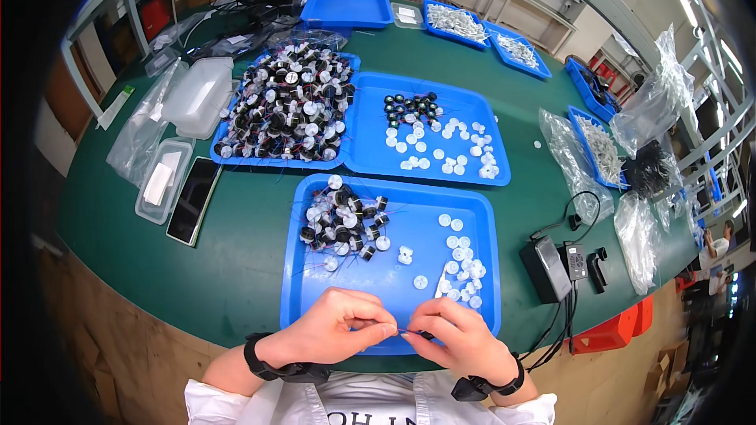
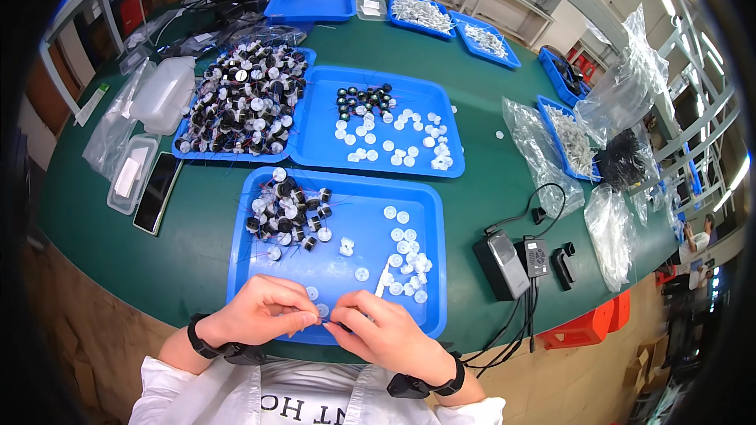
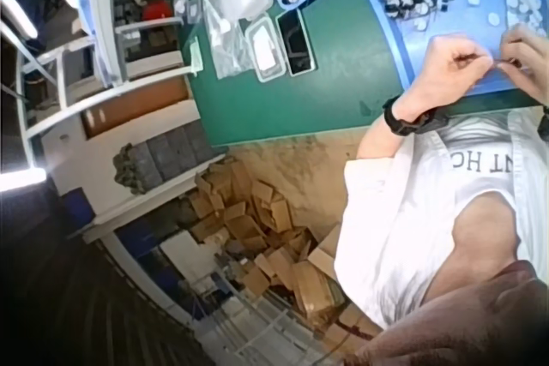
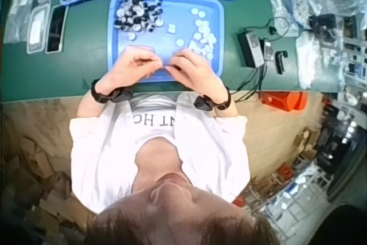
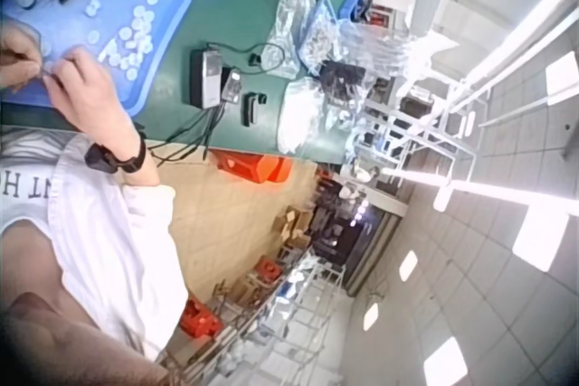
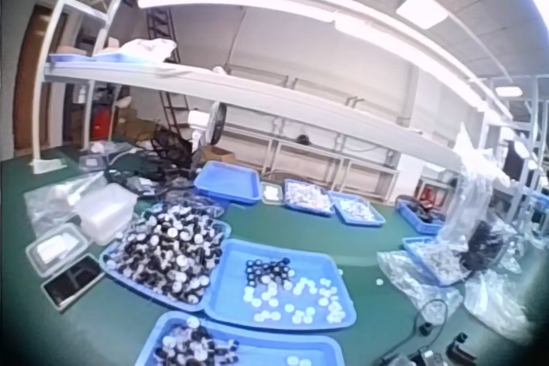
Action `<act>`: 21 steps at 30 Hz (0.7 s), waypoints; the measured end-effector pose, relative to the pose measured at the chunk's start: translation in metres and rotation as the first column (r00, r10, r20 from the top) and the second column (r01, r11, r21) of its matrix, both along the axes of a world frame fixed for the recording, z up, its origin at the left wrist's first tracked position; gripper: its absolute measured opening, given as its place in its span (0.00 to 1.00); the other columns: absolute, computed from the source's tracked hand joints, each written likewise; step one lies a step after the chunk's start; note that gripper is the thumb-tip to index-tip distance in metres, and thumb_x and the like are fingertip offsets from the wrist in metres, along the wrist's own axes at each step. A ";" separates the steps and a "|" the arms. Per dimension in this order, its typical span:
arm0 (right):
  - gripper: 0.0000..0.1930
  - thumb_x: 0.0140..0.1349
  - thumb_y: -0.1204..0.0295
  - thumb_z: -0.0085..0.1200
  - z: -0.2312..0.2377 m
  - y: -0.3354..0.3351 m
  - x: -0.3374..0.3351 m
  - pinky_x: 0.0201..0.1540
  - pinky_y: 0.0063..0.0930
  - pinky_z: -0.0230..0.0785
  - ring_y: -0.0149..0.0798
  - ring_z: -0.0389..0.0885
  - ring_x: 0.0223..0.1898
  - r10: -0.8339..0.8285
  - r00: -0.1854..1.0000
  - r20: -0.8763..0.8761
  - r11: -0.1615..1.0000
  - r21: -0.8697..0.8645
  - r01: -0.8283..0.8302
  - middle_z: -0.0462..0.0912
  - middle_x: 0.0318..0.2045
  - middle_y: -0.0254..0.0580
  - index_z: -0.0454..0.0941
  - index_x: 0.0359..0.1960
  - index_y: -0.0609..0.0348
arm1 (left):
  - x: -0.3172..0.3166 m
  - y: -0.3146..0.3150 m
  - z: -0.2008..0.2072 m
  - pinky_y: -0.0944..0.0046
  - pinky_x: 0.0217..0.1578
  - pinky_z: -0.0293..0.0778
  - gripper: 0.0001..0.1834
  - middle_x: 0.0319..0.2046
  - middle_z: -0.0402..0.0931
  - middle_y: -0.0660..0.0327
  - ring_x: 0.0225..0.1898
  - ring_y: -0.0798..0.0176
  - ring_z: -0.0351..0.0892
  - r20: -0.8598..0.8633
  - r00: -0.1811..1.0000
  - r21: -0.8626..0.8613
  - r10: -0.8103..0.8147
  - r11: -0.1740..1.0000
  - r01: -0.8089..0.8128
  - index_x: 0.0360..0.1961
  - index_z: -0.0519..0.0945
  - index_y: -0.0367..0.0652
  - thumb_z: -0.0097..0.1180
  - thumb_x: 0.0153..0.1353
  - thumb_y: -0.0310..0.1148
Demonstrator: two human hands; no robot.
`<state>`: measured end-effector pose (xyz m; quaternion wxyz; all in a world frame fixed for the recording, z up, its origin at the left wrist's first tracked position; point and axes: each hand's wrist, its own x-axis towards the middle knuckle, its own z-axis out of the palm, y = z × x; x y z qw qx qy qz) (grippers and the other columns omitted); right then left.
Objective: Assembling small black electronic components by attaching white plastic caps.
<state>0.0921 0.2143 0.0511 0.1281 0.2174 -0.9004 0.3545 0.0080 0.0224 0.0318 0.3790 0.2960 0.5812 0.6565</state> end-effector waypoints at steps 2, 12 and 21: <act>0.09 0.50 0.76 0.59 0.001 -0.002 0.001 0.28 0.26 0.70 0.38 0.77 0.28 0.007 0.998 0.060 0.997 -0.078 -0.003 0.75 0.29 0.40 0.73 0.32 0.62 | 0.001 0.000 0.002 0.72 0.20 0.67 0.04 0.24 0.75 0.60 0.23 0.71 0.72 -0.203 0.979 0.018 0.009 1.000 -0.005 0.31 0.79 0.32 0.55 0.54 0.21; 0.07 0.54 0.81 0.54 0.009 -0.001 -0.005 0.34 0.31 0.69 0.44 0.75 0.31 0.079 0.964 0.253 0.983 -0.178 -0.034 0.75 0.30 0.45 0.72 0.34 0.65 | -0.002 -0.008 0.019 0.68 0.18 0.64 0.02 0.19 0.70 0.59 0.18 0.65 0.69 -0.552 0.827 -0.018 0.103 0.991 -0.135 0.27 0.78 0.35 0.56 0.51 0.22; 0.07 0.53 0.83 0.53 -0.006 0.000 -0.008 0.24 0.29 0.61 0.38 0.67 0.22 -0.035 0.981 0.191 0.968 -0.236 0.081 0.70 0.23 0.41 0.68 0.31 0.63 | 0.016 -0.044 -0.036 0.59 0.36 0.71 0.15 0.33 0.72 0.55 0.35 0.53 0.73 -0.780 0.624 -0.297 -0.050 0.907 -0.299 0.37 0.77 0.37 0.61 0.45 0.24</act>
